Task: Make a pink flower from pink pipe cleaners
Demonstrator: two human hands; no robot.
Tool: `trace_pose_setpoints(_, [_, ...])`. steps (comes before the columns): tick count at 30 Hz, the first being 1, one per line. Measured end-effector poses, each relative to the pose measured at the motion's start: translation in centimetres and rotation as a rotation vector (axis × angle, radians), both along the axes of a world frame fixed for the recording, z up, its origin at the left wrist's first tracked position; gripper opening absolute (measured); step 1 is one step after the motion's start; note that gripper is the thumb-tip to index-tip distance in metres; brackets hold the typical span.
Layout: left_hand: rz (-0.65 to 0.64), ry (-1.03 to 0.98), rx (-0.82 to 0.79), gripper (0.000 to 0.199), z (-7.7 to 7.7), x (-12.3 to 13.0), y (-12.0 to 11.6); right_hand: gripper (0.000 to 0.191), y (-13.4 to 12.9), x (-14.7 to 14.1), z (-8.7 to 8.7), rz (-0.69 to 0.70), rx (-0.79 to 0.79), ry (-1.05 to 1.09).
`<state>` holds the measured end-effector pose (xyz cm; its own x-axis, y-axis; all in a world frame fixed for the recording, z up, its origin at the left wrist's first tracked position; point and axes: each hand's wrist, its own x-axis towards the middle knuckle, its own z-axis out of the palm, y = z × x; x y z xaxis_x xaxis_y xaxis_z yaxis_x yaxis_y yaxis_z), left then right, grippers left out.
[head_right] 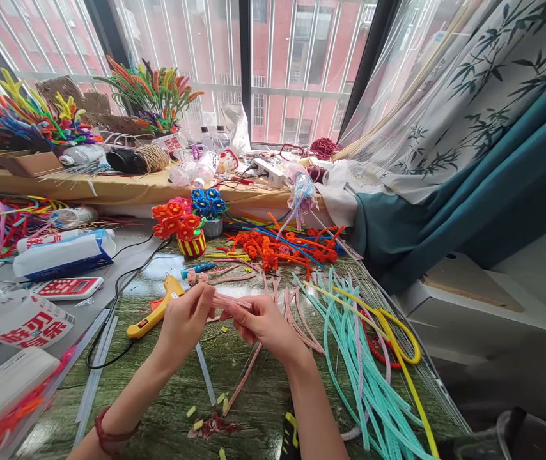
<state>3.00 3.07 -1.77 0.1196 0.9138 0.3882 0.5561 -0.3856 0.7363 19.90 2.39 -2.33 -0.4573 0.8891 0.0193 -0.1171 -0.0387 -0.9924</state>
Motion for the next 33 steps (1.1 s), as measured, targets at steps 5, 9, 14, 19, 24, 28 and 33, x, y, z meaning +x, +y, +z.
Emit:
trace_pose_setpoints(5, [0.015, 0.09, 0.017, 0.044, 0.0, 0.1, -0.2, 0.045, 0.0, -0.1, 0.0, 0.008, 0.045, -0.039])
trace_pose_setpoints(9, [-0.007, 0.125, 0.014, 0.046, 0.0, 0.2, -0.3, 0.045, -0.1, -0.1, -0.1, 0.056, 0.059, -0.044])
trace_pose_setpoints(14, [-0.027, 0.127, 0.013, 0.047, -0.4, 0.1, -0.1, 0.042, -0.2, 0.2, 0.0, 0.086, 0.022, -0.014])
trace_pose_setpoints(19, [-0.051, 0.097, 0.025, 0.046, -0.3, 0.2, -0.3, 0.041, -0.3, 0.7, 0.2, 0.162, -0.034, 0.019])
trace_pose_setpoints(24, [-0.069, 0.057, 0.001, 0.047, -0.1, 0.2, -0.2, 0.056, -0.4, 1.3, -0.1, 0.138, -0.126, 0.064])
trace_pose_setpoints(28, [-0.109, 0.068, -0.043, 0.046, -0.3, 0.2, 0.0, 0.055, -0.3, 1.2, 0.0, 0.142, -0.029, -0.008])
trace_pose_setpoints(33, [-0.195, 0.123, -0.114, 0.045, -0.3, 0.4, -0.1, 0.042, -0.1, 0.5, 0.1, 0.156, 0.026, -0.038])
